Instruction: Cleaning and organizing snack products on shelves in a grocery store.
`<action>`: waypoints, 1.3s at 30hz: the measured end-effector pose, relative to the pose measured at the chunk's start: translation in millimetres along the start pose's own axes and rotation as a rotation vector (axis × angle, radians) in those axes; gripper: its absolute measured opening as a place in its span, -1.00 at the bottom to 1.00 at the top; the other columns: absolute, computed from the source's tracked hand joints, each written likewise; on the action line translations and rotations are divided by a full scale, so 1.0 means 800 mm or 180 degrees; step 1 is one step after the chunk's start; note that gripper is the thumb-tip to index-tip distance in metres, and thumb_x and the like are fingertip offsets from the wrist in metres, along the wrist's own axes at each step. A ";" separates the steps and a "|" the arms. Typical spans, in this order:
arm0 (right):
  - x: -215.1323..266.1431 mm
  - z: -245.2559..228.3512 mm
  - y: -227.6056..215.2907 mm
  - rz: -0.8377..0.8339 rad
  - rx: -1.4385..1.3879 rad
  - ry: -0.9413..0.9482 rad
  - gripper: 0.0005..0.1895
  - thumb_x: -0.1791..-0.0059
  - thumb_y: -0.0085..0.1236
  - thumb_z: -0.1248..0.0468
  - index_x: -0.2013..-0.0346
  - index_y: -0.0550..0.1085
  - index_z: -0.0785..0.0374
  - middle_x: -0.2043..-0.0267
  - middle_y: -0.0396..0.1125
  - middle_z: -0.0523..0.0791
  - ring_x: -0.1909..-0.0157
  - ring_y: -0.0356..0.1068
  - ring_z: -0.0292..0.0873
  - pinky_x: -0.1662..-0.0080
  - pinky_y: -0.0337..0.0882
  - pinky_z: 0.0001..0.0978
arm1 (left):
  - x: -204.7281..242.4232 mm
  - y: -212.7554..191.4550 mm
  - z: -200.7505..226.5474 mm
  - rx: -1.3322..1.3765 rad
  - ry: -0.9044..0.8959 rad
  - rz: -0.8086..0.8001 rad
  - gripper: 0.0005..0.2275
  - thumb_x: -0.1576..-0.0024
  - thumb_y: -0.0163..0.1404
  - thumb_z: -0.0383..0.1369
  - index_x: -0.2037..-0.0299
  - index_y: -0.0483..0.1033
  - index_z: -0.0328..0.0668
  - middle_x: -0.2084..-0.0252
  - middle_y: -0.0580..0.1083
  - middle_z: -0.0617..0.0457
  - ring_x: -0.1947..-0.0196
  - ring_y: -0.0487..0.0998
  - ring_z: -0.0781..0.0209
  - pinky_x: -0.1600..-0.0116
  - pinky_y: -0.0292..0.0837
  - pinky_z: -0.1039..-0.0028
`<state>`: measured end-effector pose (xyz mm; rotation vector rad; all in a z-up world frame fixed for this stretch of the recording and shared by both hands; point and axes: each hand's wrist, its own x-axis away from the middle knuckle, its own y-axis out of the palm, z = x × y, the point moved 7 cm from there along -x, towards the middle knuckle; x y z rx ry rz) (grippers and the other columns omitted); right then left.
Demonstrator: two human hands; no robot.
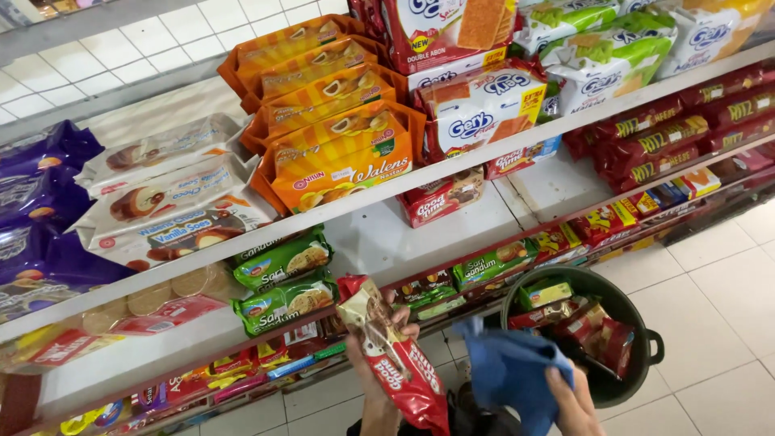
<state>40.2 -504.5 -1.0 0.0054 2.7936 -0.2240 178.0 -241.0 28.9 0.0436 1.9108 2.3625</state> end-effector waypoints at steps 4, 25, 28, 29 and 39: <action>-0.089 -0.056 0.012 0.0410 0.0131 0.0921 -0.46 -0.09 -0.18 0.33 -0.39 0.27 0.40 -0.25 0.37 0.14 -0.25 0.33 -0.04 -0.30 0.16 -0.25 | 0.005 -0.028 -0.030 -0.0589 -0.0114 -0.0495 -0.38 -0.29 0.00 0.06 -0.31 0.33 -0.39 -0.05 0.48 -0.10 0.08 0.50 0.18 0.09 0.54 0.45; -0.068 -0.057 0.119 -0.1402 0.0432 -0.0901 -0.56 0.05 0.09 0.26 -0.11 0.54 0.28 -0.37 0.41 0.04 -0.55 0.15 0.30 -0.43 0.25 0.27 | 0.023 -0.068 0.044 -0.1795 -0.0034 0.2529 -0.56 -0.33 -0.31 -0.12 -0.29 0.27 -0.21 -0.02 0.47 -0.19 0.09 0.60 0.04 0.06 0.58 0.13; -0.068 -0.040 0.087 -0.0925 -0.1153 -0.0573 -0.54 -0.12 -0.10 0.11 -0.03 0.58 0.42 -0.13 0.55 0.15 -0.30 0.45 0.23 -0.36 0.33 0.12 | 0.015 -0.078 0.035 -0.1072 0.0103 0.1907 -0.47 -0.31 -0.30 -0.01 -0.31 0.29 -0.26 -0.05 0.50 -0.09 0.09 0.60 0.13 0.07 0.62 0.29; -0.055 -0.022 0.080 -0.0923 -0.1159 -0.0588 -0.54 -0.12 -0.10 0.11 -0.03 0.58 0.42 -0.13 0.55 0.15 -0.30 0.45 0.23 -0.36 0.33 0.12 | 0.014 -0.080 0.036 -0.1080 0.0110 0.1895 -0.47 -0.31 -0.30 -0.01 -0.31 0.29 -0.26 -0.05 0.50 -0.09 0.09 0.60 0.13 0.07 0.62 0.29; -0.013 0.084 -0.037 0.2387 -0.2171 0.2191 -0.54 -0.09 -0.02 0.07 -0.12 0.39 0.38 0.05 0.42 0.08 0.09 0.47 0.00 0.00 0.46 -0.09 | -0.035 0.025 0.085 -0.2978 0.0702 0.0615 -0.31 0.03 0.23 -0.30 -0.31 0.12 0.00 -0.11 0.43 -0.12 0.04 0.59 0.06 0.07 0.65 0.31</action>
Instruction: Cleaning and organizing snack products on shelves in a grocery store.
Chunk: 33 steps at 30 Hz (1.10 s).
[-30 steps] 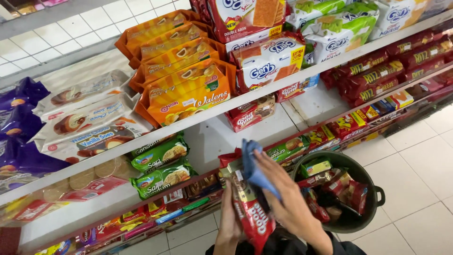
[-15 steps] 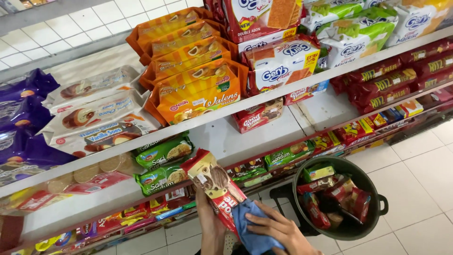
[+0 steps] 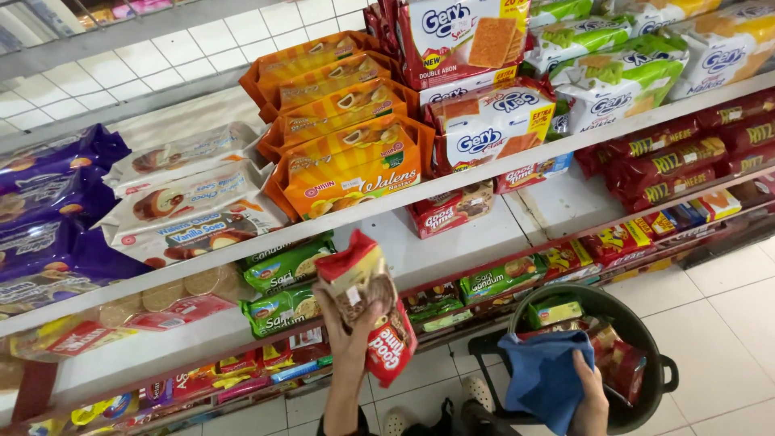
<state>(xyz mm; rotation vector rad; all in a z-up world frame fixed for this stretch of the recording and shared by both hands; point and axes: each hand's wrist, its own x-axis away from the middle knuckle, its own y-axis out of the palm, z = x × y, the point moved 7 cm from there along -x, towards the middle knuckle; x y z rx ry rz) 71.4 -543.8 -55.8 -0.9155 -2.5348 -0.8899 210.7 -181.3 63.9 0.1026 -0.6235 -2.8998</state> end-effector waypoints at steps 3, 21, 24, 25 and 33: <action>-0.005 -0.003 0.000 -0.0003 -0.0007 -0.0037 -0.51 -0.08 -0.03 0.05 -0.14 0.39 0.38 0.03 0.43 0.07 0.07 0.47 -0.01 0.00 0.46 -0.10 | -0.008 0.075 0.116 -0.1398 0.1530 -0.0922 -0.38 -0.01 0.30 -0.41 -0.27 0.24 -0.17 -0.17 0.39 -0.10 -0.09 0.56 0.06 -0.10 0.60 0.35; 0.006 -0.005 -0.001 0.0032 0.0027 -0.0035 -0.46 -0.08 -0.03 0.02 -0.13 0.39 0.43 0.04 0.42 0.08 0.10 0.47 -0.02 0.03 0.43 -0.15 | -0.114 0.114 -0.013 -0.6467 0.1690 -0.1249 -0.41 0.04 0.21 -0.53 -0.27 0.37 -0.30 -0.21 0.42 -0.09 -0.10 0.52 -0.09 -0.22 0.43 0.05; 0.008 -0.006 0.002 0.0106 0.0124 0.0045 -0.46 -0.07 -0.03 0.00 -0.12 0.39 0.42 0.06 0.42 0.09 0.11 0.47 0.00 0.04 0.44 -0.12 | -0.121 0.114 -0.037 -0.6468 0.1504 -0.1479 -0.39 0.00 0.20 -0.60 -0.31 0.32 -0.25 -0.27 0.36 -0.11 -0.17 0.46 -0.14 -0.28 0.35 0.05; 0.008 -0.005 0.001 0.0157 0.0186 0.0101 -0.45 -0.07 -0.03 -0.01 -0.11 0.39 0.41 0.07 0.42 0.10 0.12 0.47 0.01 0.05 0.45 -0.10 | -0.122 0.115 -0.048 -0.6479 0.1240 -0.1679 -0.37 0.02 0.22 -0.60 -0.31 0.29 -0.22 -0.30 0.31 -0.11 -0.21 0.40 -0.21 -0.33 0.27 0.02; -0.002 0.002 -0.009 0.0254 0.0282 0.0146 -0.45 -0.05 0.00 -0.02 -0.11 0.37 0.39 0.09 0.40 0.11 0.13 0.46 0.03 0.05 0.46 -0.09 | -0.114 0.145 -0.071 -0.6171 0.1228 -0.2118 -0.32 0.01 0.14 -0.70 -0.38 0.21 -0.25 -0.32 0.29 -0.17 -0.19 0.42 -0.13 -0.37 0.25 -0.01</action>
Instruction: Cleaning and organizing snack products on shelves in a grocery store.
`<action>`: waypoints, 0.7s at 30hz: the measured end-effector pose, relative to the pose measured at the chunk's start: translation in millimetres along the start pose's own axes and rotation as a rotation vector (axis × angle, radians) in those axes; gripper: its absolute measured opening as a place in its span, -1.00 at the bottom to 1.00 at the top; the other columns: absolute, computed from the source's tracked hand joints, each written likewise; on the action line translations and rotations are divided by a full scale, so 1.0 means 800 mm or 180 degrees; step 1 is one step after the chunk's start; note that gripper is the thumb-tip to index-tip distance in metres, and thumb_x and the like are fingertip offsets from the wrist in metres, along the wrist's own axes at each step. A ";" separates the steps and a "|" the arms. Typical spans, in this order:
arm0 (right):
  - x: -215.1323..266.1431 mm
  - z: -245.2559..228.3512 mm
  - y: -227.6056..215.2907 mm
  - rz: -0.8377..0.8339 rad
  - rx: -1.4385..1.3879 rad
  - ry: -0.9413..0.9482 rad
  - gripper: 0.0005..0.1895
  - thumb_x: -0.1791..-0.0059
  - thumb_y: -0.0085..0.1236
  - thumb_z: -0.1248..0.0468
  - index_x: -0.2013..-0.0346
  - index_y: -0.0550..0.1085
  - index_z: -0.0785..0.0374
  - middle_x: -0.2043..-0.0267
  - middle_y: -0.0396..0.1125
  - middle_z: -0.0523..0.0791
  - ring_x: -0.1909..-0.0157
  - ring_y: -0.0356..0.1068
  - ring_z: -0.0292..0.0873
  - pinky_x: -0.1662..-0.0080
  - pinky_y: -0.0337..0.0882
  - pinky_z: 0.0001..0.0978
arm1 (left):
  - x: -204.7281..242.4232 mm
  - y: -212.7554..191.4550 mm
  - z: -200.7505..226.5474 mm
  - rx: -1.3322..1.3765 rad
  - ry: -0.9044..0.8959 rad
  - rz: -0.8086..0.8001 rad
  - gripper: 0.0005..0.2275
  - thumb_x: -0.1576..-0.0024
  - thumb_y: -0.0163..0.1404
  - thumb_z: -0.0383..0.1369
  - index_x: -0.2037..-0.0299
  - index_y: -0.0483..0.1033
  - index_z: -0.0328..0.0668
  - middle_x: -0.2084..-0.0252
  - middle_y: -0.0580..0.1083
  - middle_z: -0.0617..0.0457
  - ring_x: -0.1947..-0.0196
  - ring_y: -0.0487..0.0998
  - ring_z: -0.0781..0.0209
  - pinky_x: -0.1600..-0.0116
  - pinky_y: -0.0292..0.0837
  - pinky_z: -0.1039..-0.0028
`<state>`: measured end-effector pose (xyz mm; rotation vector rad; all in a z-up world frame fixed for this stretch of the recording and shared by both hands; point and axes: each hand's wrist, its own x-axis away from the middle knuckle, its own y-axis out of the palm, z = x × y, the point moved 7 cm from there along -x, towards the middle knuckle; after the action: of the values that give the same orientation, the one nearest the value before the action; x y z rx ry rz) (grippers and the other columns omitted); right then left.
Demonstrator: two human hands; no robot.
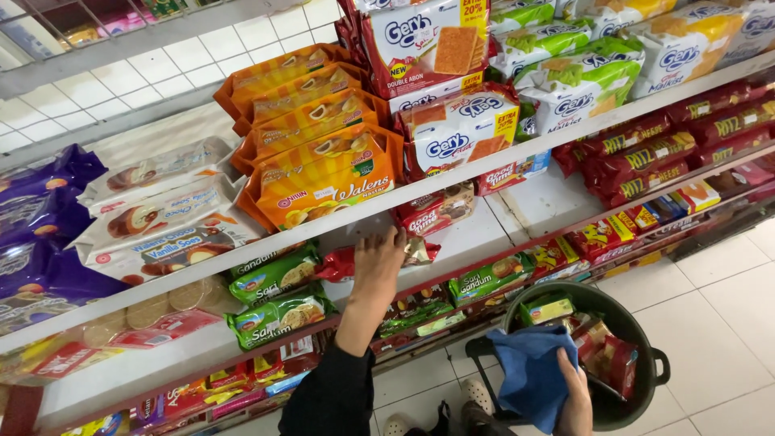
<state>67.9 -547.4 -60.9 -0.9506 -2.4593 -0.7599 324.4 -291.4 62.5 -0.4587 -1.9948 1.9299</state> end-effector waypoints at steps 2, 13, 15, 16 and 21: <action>-0.001 0.002 -0.002 0.0014 0.0017 -0.0006 -0.45 -0.04 0.00 -0.02 -0.11 0.38 0.39 0.09 0.40 0.11 0.13 0.46 0.03 0.05 0.46 -0.10 | -0.002 0.009 0.008 0.0021 0.0093 -0.0029 -0.30 0.01 0.13 -0.73 -0.39 0.21 -0.25 -0.32 0.30 -0.17 -0.15 0.46 -0.10 -0.33 0.29 0.02; -0.023 0.027 -0.025 0.0032 -0.0047 0.0047 -0.48 -0.09 -0.04 0.01 -0.10 0.39 0.43 0.09 0.42 0.11 0.14 0.47 0.01 0.06 0.46 -0.16 | 0.036 0.015 -0.017 0.0910 0.0032 -0.0005 -0.35 0.08 0.25 -0.15 -0.29 0.34 0.15 -0.12 0.50 0.11 0.01 0.57 0.07 -0.07 0.54 0.14; -0.019 0.024 -0.018 -0.0034 -0.0090 0.0039 -0.49 -0.09 -0.03 0.02 -0.08 0.41 0.42 0.09 0.43 0.09 0.13 0.47 -0.01 0.06 0.45 -0.17 | 0.050 -0.010 -0.015 0.0944 0.0008 -0.0028 -0.36 0.05 0.22 -0.13 -0.31 0.33 0.17 -0.11 0.51 0.11 0.00 0.57 0.08 -0.09 0.53 0.18; -0.016 0.022 -0.015 -0.0097 -0.0133 0.0018 -0.51 -0.08 -0.03 0.03 -0.07 0.43 0.41 0.08 0.44 0.07 0.13 0.47 -0.03 0.07 0.45 -0.18 | 0.055 -0.022 -0.014 0.0983 -0.0009 -0.0043 -0.36 0.02 0.19 -0.12 -0.33 0.32 0.18 -0.10 0.51 0.11 -0.01 0.57 0.09 -0.12 0.53 0.22; -0.024 0.050 -0.016 -0.0135 -0.0074 0.0073 -0.51 -0.05 0.00 0.00 -0.03 0.45 0.37 0.11 0.44 -0.02 0.13 0.45 -0.12 0.07 0.45 -0.23 | 0.056 -0.006 -0.014 0.0885 0.0108 -0.0177 -0.33 -0.09 0.11 -0.01 -0.41 0.19 0.05 -0.24 0.38 -0.01 -0.13 0.47 -0.02 -0.23 0.39 0.11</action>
<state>65.8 -540.3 -106.5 -0.8955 -2.4630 -0.8108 289.3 -261.7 68.3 -0.3568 -1.6653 2.1067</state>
